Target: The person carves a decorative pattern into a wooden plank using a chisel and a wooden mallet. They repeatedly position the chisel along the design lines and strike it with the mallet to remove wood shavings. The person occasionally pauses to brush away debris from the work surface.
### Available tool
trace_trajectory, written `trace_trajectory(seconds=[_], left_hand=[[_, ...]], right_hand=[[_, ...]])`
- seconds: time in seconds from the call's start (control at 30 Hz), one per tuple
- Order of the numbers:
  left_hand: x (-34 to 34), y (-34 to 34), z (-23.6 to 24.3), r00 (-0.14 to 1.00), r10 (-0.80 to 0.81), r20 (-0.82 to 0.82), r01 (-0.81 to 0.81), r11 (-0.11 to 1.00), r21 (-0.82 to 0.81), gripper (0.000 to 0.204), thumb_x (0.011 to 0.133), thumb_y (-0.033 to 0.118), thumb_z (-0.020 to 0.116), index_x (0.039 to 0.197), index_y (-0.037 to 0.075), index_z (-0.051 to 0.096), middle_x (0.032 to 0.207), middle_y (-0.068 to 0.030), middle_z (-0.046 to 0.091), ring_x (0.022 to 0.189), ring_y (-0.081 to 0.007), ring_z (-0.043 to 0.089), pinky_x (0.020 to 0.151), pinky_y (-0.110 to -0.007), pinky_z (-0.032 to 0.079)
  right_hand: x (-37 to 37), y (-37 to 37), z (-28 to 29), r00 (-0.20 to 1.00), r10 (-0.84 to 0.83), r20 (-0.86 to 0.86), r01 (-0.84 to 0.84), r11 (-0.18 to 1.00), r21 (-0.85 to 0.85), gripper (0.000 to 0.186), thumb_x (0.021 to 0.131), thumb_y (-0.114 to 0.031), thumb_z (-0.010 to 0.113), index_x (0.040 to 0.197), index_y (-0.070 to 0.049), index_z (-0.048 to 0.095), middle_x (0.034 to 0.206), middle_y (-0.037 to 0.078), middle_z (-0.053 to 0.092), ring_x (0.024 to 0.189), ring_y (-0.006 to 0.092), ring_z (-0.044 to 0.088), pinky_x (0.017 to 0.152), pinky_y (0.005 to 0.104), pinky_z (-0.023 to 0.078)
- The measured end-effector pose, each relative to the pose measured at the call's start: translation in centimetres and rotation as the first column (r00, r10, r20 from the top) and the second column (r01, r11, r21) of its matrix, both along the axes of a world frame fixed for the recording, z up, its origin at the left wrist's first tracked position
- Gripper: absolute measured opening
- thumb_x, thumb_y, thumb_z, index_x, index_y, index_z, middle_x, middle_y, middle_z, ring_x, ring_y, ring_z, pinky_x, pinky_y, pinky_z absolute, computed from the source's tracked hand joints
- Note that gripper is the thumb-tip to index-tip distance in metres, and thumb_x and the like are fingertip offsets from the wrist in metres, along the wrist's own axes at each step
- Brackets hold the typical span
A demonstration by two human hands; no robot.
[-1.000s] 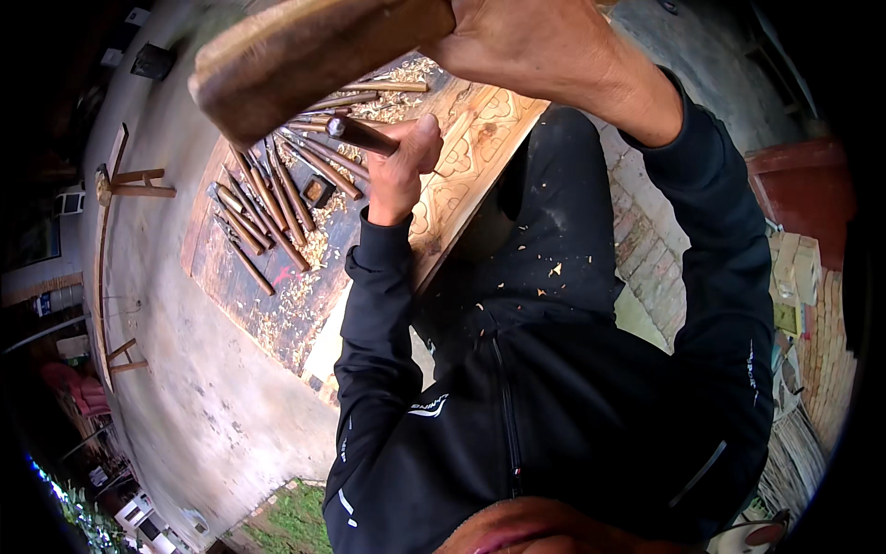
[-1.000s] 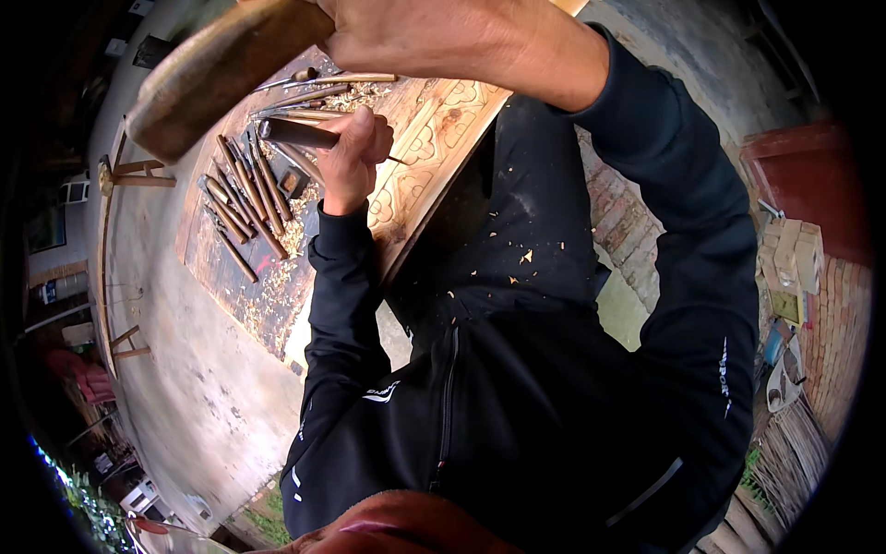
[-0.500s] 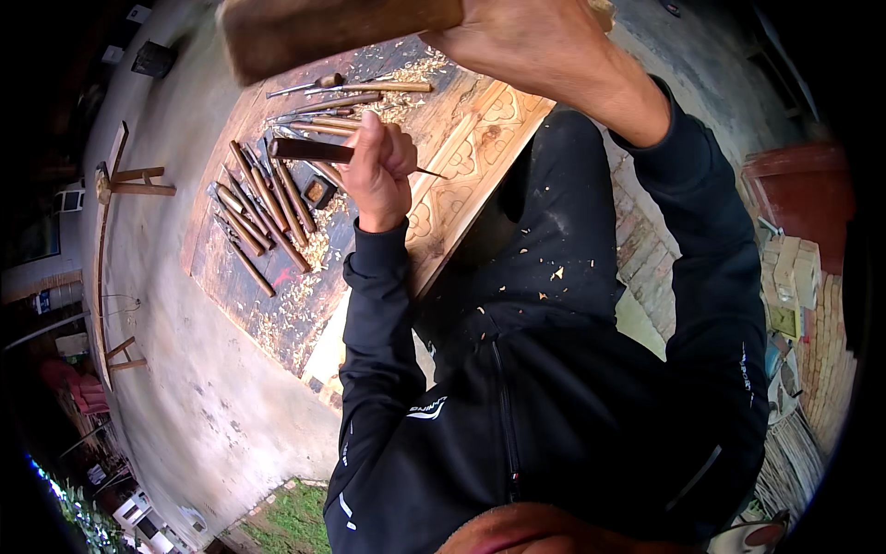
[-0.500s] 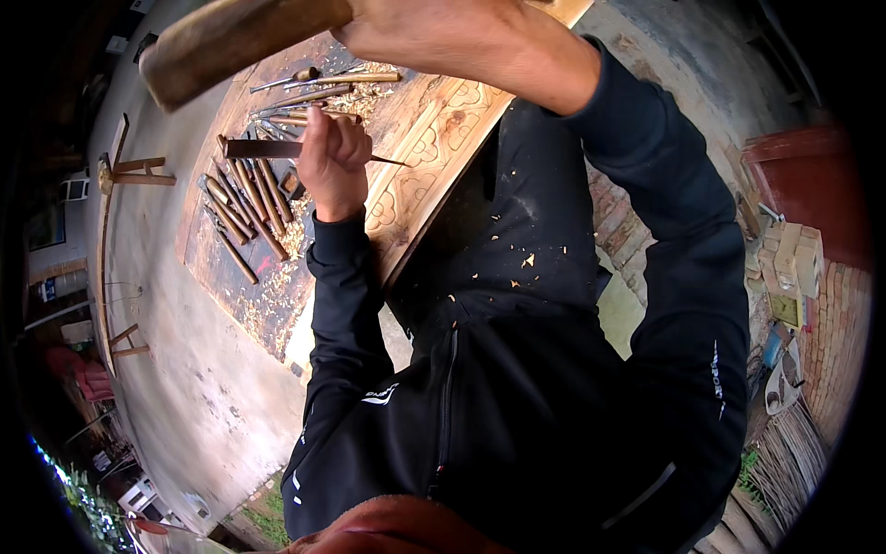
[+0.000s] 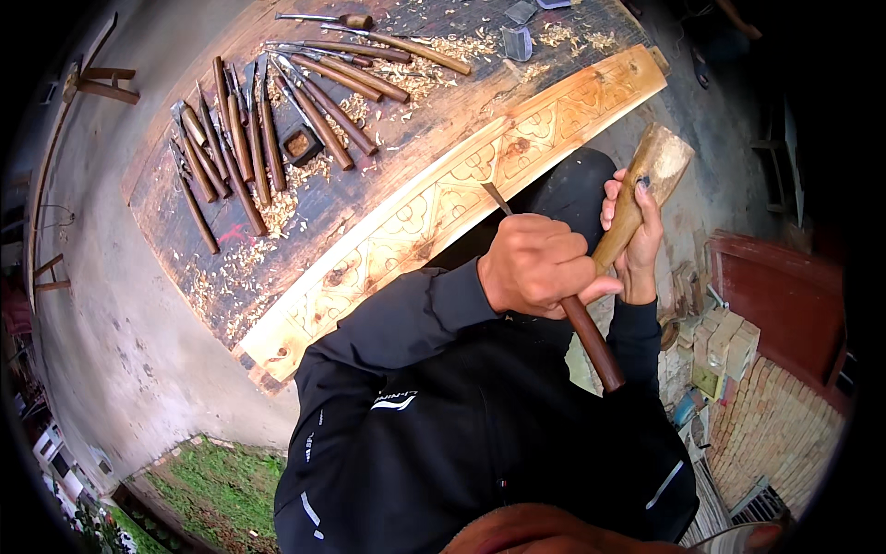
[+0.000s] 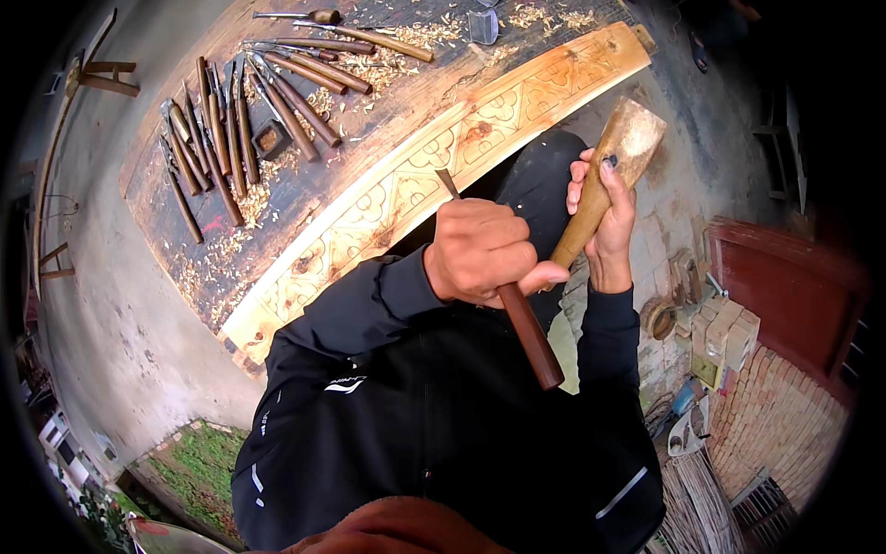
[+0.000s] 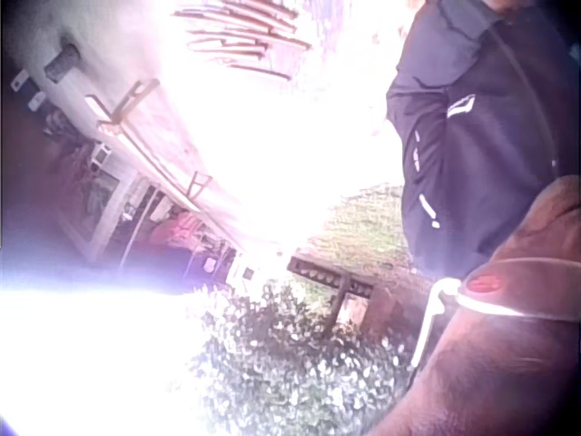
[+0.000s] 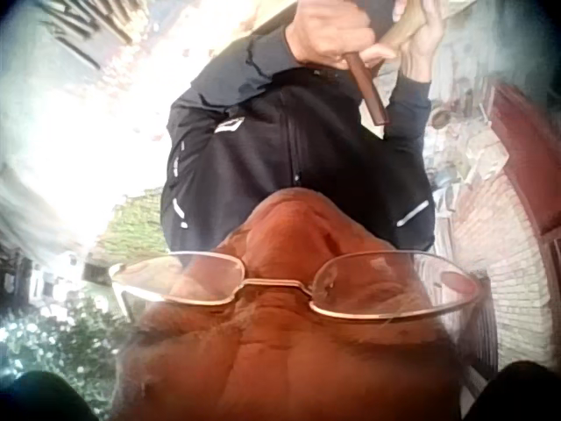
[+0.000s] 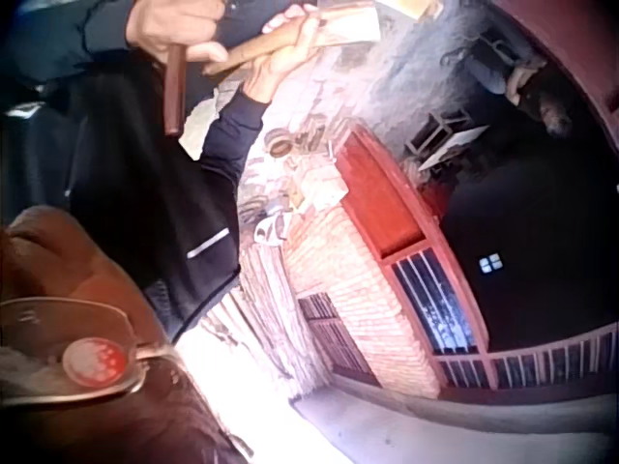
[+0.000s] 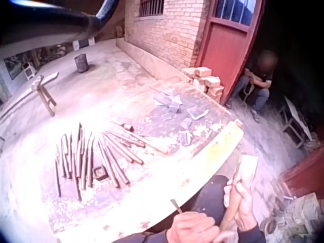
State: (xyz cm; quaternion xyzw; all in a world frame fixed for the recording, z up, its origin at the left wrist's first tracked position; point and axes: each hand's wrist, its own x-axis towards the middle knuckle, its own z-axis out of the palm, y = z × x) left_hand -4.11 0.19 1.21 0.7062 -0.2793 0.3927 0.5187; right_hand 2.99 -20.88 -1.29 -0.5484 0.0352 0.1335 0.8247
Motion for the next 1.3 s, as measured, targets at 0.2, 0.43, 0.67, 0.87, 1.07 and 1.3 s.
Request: trace_trajectory(seconds=[0.2,0.43,0.67,0.87,1.07,1.3], left_hand=[[-0.3,0.7,-1.4,0.994,0.101,-0.040,-0.101,0.995,0.010,0.052,0.077,0.031,0.086,0.058,0.012,0.042,0.057,-0.0019,0.034,0.043,-0.0177,0.041,0.040,-0.034,0.027],[0.5,0.8,-1.6,0.985,0.155,-0.078,-0.155,0.988,0.009,0.056,0.074,0.033,0.087,0.059,0.011,0.038,0.058,-0.0032,0.032,0.045,-0.0193,0.040,0.042,-0.035,0.026],[0.9,0.5,-2.3,0.978,0.188,-0.092,-0.188,0.982,0.008,0.055,0.074,0.032,0.087,0.059,0.012,0.038,0.058,-0.0030,0.032,0.045,-0.0190,0.041,0.042,-0.034,0.027],[1.9,-0.3,-1.7,0.954,0.268,-0.134,-0.275,0.961,-0.037,0.054,0.077,0.030,0.086,0.060,0.011,0.039,0.058,-0.0039,0.033,0.045,-0.0204,0.041,0.042,-0.034,0.028],[3.9,-1.3,-1.1,0.904,0.369,-0.217,-0.393,0.916,-0.081,0.048,0.080,0.028,0.085,0.063,0.011,0.044,0.057,-0.0048,0.035,0.045,-0.0217,0.044,0.043,-0.036,0.032],[5.3,-1.1,-0.4,0.872,0.374,-0.316,-0.432,0.892,-0.137,0.046,0.083,0.025,0.085,0.060,0.011,0.047,0.053,-0.0052,0.041,0.044,-0.0242,0.047,0.041,-0.036,0.033]], right_hand=[[0.4,2.0,0.4,0.994,-0.005,0.109,0.031,0.970,-0.240,0.038,0.101,-0.025,0.060,0.121,0.008,0.056,0.088,0.015,0.064,0.063,0.0159,0.062,0.052,0.0267,0.050],[0.5,1.8,0.4,0.994,-0.030,0.103,0.051,0.976,-0.210,0.041,0.100,-0.024,0.060,0.121,0.010,0.055,0.088,0.016,0.064,0.062,0.0168,0.062,0.050,0.0271,0.050],[0.5,2.0,0.4,0.993,-0.024,0.115,0.050,0.973,-0.226,0.041,0.100,-0.024,0.060,0.122,0.010,0.055,0.088,0.016,0.063,0.061,0.0171,0.062,0.050,0.0270,0.050],[0.6,1.5,0.2,0.996,-0.025,0.081,0.041,0.981,-0.192,0.040,0.100,-0.024,0.060,0.123,0.010,0.055,0.089,0.015,0.063,0.064,0.0173,0.062,0.054,0.0273,0.051],[-0.1,2.0,1.4,0.987,-0.063,0.150,0.125,0.883,-0.452,0.037,0.097,-0.021,0.063,0.118,0.009,0.063,0.100,0.012,0.068,0.084,0.0143,0.064,0.075,0.0264,0.052],[-0.2,0.9,12.4,0.683,-0.038,0.730,0.592,0.614,-0.522,0.058,0.091,-0.002,0.065,0.145,0.006,0.047,0.106,0.015,0.069,0.085,0.0185,0.066,0.077,0.0316,0.056]])
